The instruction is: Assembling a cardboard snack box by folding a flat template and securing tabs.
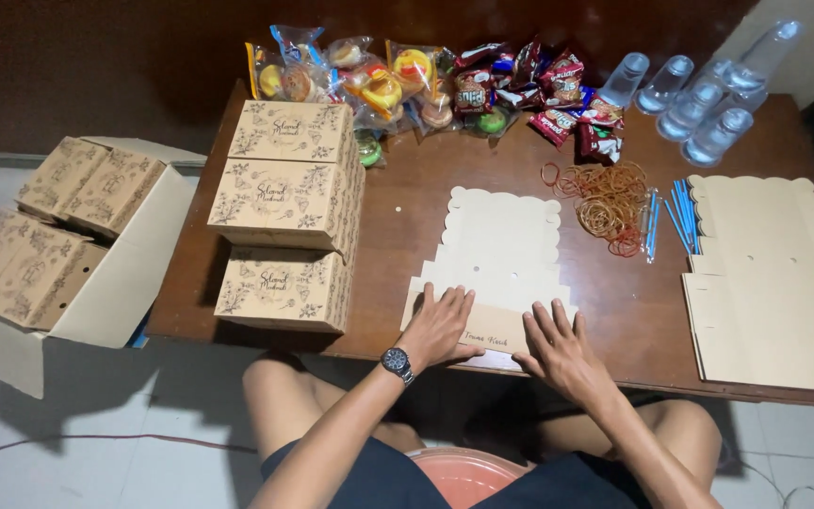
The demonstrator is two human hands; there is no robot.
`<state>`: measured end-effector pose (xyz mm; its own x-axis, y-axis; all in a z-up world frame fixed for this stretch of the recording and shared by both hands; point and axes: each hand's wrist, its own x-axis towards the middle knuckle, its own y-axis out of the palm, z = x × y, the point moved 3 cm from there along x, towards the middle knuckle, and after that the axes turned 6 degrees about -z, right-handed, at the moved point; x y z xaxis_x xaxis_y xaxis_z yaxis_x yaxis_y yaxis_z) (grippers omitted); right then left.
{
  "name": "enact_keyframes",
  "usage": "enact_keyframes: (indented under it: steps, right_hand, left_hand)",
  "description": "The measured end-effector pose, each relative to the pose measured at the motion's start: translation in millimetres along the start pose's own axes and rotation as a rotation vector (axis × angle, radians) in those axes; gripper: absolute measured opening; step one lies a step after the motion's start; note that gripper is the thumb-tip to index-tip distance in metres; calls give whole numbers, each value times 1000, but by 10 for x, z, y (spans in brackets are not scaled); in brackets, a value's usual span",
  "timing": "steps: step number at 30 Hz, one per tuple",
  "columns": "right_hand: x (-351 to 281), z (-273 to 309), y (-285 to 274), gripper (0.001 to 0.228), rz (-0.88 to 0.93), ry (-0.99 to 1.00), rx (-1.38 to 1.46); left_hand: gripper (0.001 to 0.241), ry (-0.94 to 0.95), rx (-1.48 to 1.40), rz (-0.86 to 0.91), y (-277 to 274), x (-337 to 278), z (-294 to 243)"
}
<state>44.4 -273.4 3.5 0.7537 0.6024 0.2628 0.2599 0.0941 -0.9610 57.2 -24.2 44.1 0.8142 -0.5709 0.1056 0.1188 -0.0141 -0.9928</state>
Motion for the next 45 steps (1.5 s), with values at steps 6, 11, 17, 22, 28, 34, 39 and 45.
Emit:
enact_keyframes:
  steps: [6,11,17,22,28,34,39,45]
  right_hand:
    - [-6,-28,27,71,19,-66,-6]
    - [29,-155,-107,82,72,-107,24]
    - [28,-411,-192,65,-6,-139,168]
    - [82,-508,-360,59,-15,-31,449]
    - [190,-598,-672,54,136,161,696]
    - [225,-681,-677,57,221,463,890]
    - [212,-716,-566,32,38,606,962]
    - [-10,-825,126,25,-233,808,1052]
  left_hand:
    - [95,85,72,-93,60,-43,-18]
    - [91,87,54,-173,153,-90,-18]
    - [83,90,-13,-235,166,-54,66]
    - [85,100,-145,-123,-182,-79,259]
    - [83,-65,-504,92,-245,-303,685]
    - [62,-281,-859,36,-202,-461,841]
    - [47,-380,-1123,-125,-481,-444,850]
    - [32,-506,-1143,-240,-626,-479,774]
